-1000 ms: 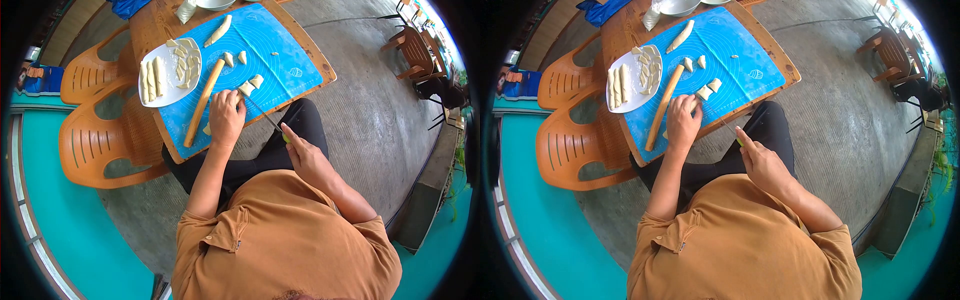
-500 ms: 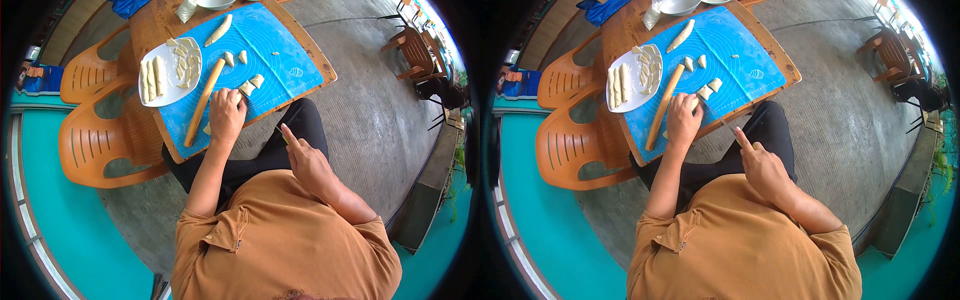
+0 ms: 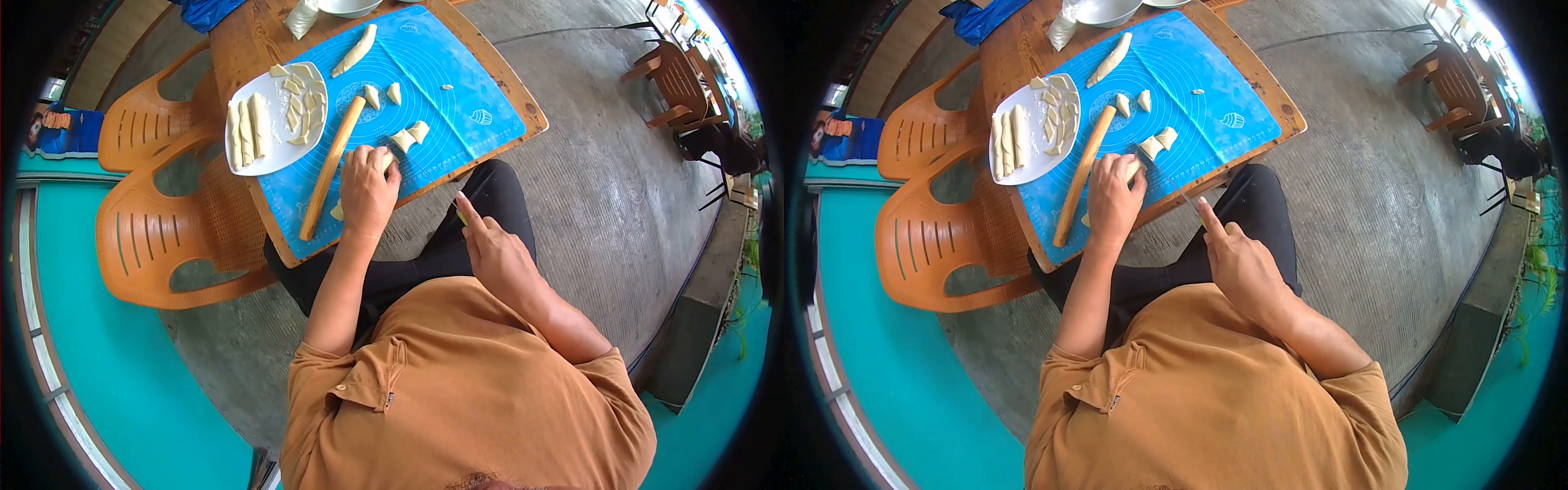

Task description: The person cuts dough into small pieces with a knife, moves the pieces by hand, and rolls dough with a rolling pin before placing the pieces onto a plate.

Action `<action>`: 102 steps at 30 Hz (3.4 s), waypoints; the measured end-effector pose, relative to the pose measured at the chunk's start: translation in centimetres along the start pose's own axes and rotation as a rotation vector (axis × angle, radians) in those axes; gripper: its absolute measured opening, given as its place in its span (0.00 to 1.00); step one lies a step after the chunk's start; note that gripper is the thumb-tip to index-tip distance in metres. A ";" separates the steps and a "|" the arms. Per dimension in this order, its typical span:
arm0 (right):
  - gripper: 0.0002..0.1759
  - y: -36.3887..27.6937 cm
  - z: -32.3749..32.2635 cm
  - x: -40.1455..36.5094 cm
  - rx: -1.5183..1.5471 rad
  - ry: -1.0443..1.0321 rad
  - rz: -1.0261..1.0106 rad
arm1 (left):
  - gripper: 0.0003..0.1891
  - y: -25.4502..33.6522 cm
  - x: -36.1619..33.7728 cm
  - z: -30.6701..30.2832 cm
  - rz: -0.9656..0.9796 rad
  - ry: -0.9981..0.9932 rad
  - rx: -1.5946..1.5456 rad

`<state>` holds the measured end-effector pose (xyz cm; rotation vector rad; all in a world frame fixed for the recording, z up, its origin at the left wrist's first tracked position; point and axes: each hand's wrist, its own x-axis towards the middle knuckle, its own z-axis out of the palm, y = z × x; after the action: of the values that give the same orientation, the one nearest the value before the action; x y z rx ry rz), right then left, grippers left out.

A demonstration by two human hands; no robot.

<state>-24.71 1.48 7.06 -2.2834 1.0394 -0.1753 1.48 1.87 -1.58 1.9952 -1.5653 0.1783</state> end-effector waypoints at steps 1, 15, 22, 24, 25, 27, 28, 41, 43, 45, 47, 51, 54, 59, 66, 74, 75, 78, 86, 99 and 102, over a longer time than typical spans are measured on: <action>0.34 0.0 0.0 0.0 0.009 -0.001 0.006 | 0.13 0.0 0.0 0.0 0.001 0.002 0.001; 0.33 -0.5 -0.8 -1.6 0.212 -0.017 -0.074 | 0.14 -0.3 -1.3 -1.8 -0.039 0.002 -0.083; 0.33 -1.1 -0.3 -1.9 0.224 -0.033 -0.092 | 0.12 -0.6 -1.8 -1.9 -0.062 0.013 -0.118; 0.33 -1.1 -0.1 -1.8 0.215 -0.020 -0.104 | 0.12 -0.7 -1.8 -1.8 -0.064 0.016 -0.120; 0.33 -1.1 0.0 -1.8 0.212 -0.016 -0.108 | 0.11 -0.7 -1.8 -1.8 -0.065 0.016 -0.121; 0.33 -1.1 0.2 -1.7 0.207 -0.013 -0.112 | 0.11 -0.7 -1.8 -1.9 -0.060 0.025 -0.117; 0.33 -1.2 0.3 -1.7 0.204 0.007 -0.131 | 0.11 -0.7 -1.8 -1.9 -0.054 0.031 -0.112; 0.32 -1.4 1.3 -1.2 0.174 -0.015 -0.101 | 0.08 -0.9 -1.6 -1.4 -0.020 0.070 -0.054; 0.33 -1.3 1.4 -1.1 0.181 -0.020 -0.095 | 0.08 -0.9 -1.5 -1.5 -0.015 0.063 -0.042; 0.33 -1.0 1.8 -0.9 0.188 -0.024 -0.088 | 0.08 -0.9 -1.5 -1.3 -0.015 0.071 -0.042; 0.34 -0.3 2.5 -0.8 0.171 0.030 -0.136 | 0.08 -0.9 -1.6 -1.2 -0.014 0.078 -0.041; 0.36 -0.4 3.2 -1.3 0.045 -0.004 -0.070 | 0.07 -1.0 -1.6 -1.3 -0.014 0.061 -0.022; 0.37 -0.5 3.6 -1.4 -0.045 0.007 -0.061 | 0.07 -1.1 -1.7 -1.2 -0.022 0.060 -0.018; 0.39 -0.6 2.5 -1.2 -0.140 -0.031 -0.038 | 0.07 -0.9 -1.7 -1.4 -0.041 0.048 -0.040; 0.37 -0.6 1.2 -1.1 -0.060 -0.034 -0.043 | 0.07 -0.8 -1.6 -1.2 -0.036 0.065 -0.037; 0.32 0.1 0.2 -0.6 0.299 -0.033 -0.119 | 0.06 -0.7 -1.5 -1.6 -0.060 0.018 -0.043; 0.32 -0.1 -0.3 -0.5 0.300 -0.033 -0.121 | 0.07 -0.7 -1.5 -1.7 -0.057 0.002 -0.031; 0.32 -0.7 -1.9 -0.3 0.350 -0.103 -0.006 | 0.11 -0.9 -1.3 -1.5 -0.039 0.008 -0.027; 0.31 3.3 -3.7 1.8 0.207 0.174 0.017 | 0.26 -0.5 0.1 -1.8 -0.089 -0.145 0.083; 0.38 11.5 -4.7 17.3 -0.333 0.340 0.020 | 0.18 -0.3 0.8 -0.6 -0.041 -0.090 0.046; 0.39 11.9 -4.5 19.5 -0.403 0.349 0.034 | 0.17 -0.4 0.8 -0.4 -0.019 -0.060 0.038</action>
<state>-20.60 -20.73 1.16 -2.6549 1.3932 -0.3919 2.15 1.44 -1.01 2.0614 -1.5906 0.1429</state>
